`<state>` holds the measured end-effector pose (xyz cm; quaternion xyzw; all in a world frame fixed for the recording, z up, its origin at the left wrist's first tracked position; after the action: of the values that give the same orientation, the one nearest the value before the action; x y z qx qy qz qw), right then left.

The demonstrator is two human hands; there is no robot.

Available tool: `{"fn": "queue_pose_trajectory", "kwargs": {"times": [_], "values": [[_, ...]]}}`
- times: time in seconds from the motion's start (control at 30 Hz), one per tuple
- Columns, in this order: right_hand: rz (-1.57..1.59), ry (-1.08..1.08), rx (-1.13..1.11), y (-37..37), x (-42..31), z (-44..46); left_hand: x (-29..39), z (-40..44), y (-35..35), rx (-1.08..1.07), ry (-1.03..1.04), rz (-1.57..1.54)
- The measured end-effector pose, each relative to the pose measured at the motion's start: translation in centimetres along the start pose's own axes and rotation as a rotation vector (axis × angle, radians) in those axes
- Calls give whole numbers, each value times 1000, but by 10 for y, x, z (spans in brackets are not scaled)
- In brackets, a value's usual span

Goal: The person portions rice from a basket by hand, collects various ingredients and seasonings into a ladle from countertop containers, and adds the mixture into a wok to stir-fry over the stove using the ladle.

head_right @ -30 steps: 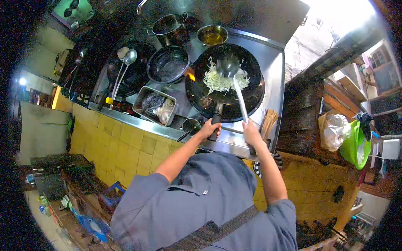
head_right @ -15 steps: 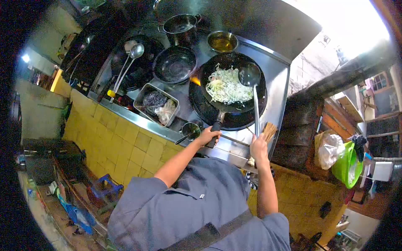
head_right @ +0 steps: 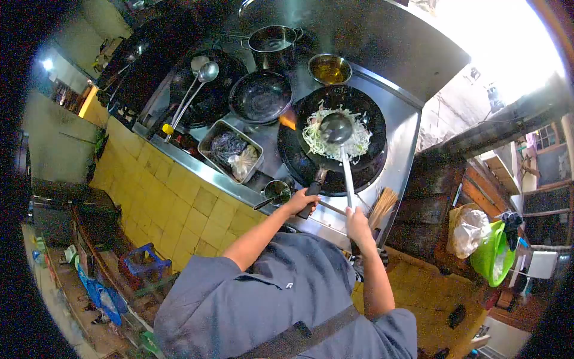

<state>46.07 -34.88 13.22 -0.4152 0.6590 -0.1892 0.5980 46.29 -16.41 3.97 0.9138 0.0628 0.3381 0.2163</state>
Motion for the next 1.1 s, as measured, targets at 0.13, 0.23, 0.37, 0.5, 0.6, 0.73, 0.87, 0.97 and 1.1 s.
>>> {"fn": "queue_pose_trajectory", "kwargs": {"times": [0.13,0.23,0.37,0.5,0.6,0.73,0.87,0.97,1.1], "values": [[40,76,-16,0,-32,22,5,-5,5,-21,7,28],[-38,5,-1,27,-13,41,3,-4,4,-20,12,-9],[116,181,-89,3,-41,37,1,-3,3,-11,9,-6],[-115,132,33,-4,1,59,3,-4,7,-47,13,-18],[-87,56,131,-43,-13,45,0,-3,3,-29,-6,-43],[-135,134,54,-33,39,11,-7,7,5,-18,-121,-28],[-284,219,-199,-85,-22,-36,-6,-20,24,262,-205,-116],[-481,83,-232,-132,-79,-58,28,-111,136,-345,-376,-574],[-486,-125,-229,-139,-108,-63,46,-109,101,-218,-342,-256]]}}
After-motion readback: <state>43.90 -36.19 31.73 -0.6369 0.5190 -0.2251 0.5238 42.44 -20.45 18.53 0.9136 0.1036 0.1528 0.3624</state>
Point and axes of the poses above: each hand's wrist, its own z-axis towards the middle knuckle, its own y-axis out of the palm, x = y × z, the point moved 10 cm from there along z, towards the middle knuckle, and after that the axes turned 13 degrees about -y, right-handed, at the moved point
